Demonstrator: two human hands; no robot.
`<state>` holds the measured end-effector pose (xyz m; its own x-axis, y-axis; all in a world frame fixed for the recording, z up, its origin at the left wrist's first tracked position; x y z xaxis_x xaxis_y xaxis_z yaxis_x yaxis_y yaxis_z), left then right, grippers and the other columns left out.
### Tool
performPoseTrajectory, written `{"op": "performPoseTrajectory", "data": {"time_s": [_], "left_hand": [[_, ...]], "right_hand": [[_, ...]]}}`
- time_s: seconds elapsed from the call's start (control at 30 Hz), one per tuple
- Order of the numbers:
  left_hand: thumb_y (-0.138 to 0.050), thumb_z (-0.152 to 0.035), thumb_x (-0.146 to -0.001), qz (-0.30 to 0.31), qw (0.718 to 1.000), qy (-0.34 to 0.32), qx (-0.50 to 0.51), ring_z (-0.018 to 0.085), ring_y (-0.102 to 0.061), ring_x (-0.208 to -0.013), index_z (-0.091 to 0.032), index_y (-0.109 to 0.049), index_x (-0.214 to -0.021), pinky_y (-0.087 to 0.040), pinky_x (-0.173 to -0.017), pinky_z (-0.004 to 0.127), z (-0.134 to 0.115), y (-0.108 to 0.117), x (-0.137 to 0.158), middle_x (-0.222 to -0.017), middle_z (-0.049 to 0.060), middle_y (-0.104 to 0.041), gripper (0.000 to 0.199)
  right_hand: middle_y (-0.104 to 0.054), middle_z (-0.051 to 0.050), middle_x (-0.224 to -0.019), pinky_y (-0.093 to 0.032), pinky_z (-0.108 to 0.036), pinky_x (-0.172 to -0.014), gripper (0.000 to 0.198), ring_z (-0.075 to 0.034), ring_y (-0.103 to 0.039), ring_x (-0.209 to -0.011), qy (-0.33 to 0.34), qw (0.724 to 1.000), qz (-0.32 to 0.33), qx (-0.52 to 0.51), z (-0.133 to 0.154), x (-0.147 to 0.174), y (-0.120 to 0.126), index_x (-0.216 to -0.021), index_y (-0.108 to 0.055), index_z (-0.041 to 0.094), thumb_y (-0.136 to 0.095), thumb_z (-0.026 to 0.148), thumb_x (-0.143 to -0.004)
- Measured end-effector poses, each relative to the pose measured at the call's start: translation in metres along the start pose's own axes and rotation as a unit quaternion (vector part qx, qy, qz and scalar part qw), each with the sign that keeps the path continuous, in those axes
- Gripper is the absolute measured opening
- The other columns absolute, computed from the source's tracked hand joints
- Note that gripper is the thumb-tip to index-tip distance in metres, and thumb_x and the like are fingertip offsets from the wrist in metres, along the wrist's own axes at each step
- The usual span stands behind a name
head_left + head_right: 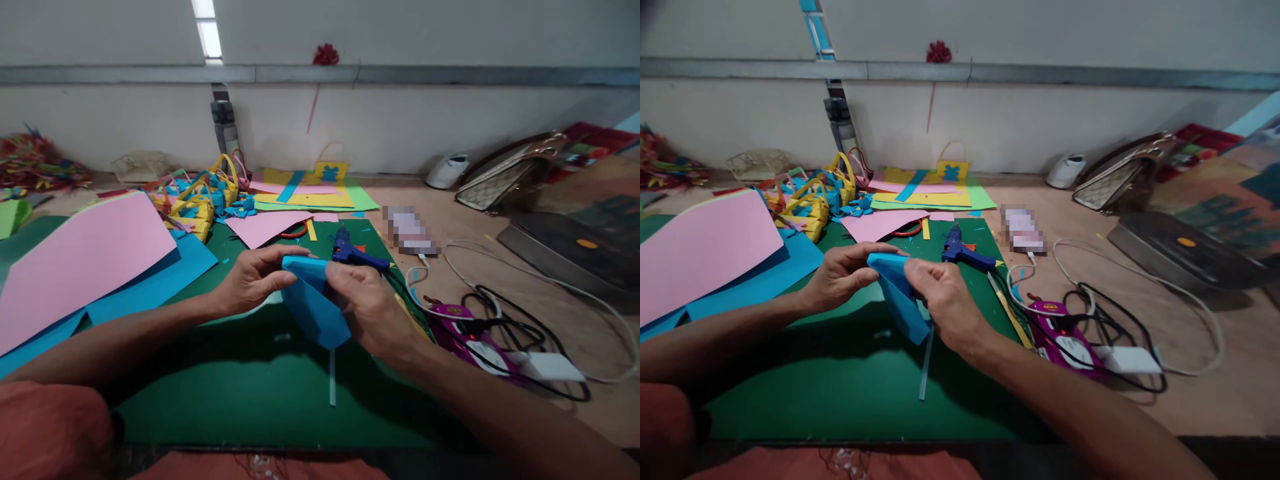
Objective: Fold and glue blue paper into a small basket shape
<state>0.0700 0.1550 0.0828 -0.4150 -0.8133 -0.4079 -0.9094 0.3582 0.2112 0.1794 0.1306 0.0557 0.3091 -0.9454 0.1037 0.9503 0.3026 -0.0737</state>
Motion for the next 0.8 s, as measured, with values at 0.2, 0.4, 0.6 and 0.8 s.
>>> {"op": "performPoseTrajectory", "data": {"time_s": [0.2,0.4,0.6,0.8], "left_hand": [[-0.061,-0.031,-0.081,0.049,0.998,-0.034,-0.005,0.020,-0.061,-0.102,-0.017,-0.061,-0.115,-0.048,-0.087,0.027,-0.008,-0.009,0.003,-0.112,0.009,-0.066,0.037],[-0.055,-0.028,-0.085,0.082,0.995,-0.049,0.006,0.020,-0.058,-0.110,-0.020,-0.055,-0.124,-0.045,-0.094,0.029,-0.010,-0.019,0.007,-0.121,0.008,-0.062,0.039],[-0.053,-0.029,-0.086,0.083,0.995,-0.050,-0.003,0.021,-0.057,-0.111,-0.020,-0.052,-0.127,-0.044,-0.096,0.031,-0.007,-0.023,0.011,-0.122,0.009,-0.061,0.041],[-0.049,-0.030,-0.089,0.084,0.996,-0.028,-0.009,0.019,-0.055,-0.113,-0.020,-0.052,-0.126,-0.042,-0.098,0.028,-0.002,-0.025,0.014,-0.124,0.008,-0.060,0.039]], "right_hand": [[-0.062,0.002,-0.067,-0.039,-0.024,-0.051,0.030,-0.009,-0.051,-0.054,-0.048,0.994,-0.013,-0.099,-0.015,0.003,-0.008,-0.089,-0.070,0.020,-0.074,0.035,-0.064],[-0.055,0.003,-0.058,-0.038,-0.024,-0.048,0.034,-0.008,-0.047,-0.049,-0.088,0.987,-0.018,-0.136,-0.030,0.007,-0.013,-0.076,-0.066,0.016,-0.077,0.044,-0.059],[-0.058,0.003,-0.060,-0.035,-0.023,-0.048,0.030,-0.008,-0.048,-0.050,-0.090,0.987,-0.033,-0.129,-0.035,0.007,-0.014,-0.075,-0.065,0.017,-0.075,0.043,-0.062],[-0.053,0.004,-0.056,-0.032,-0.023,-0.045,0.027,-0.007,-0.044,-0.048,-0.054,0.995,-0.052,-0.070,-0.031,0.004,-0.009,-0.071,-0.065,0.017,-0.070,0.043,-0.067]]}}
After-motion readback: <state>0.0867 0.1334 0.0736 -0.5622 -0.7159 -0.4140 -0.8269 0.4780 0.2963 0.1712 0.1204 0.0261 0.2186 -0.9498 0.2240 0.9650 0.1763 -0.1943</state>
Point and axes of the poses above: each hand's wrist, its own x-axis away from the middle knuckle, its own y-axis out of the back of the hand, z = x × y, the point moved 10 cm from there along -x, towards the middle knuckle
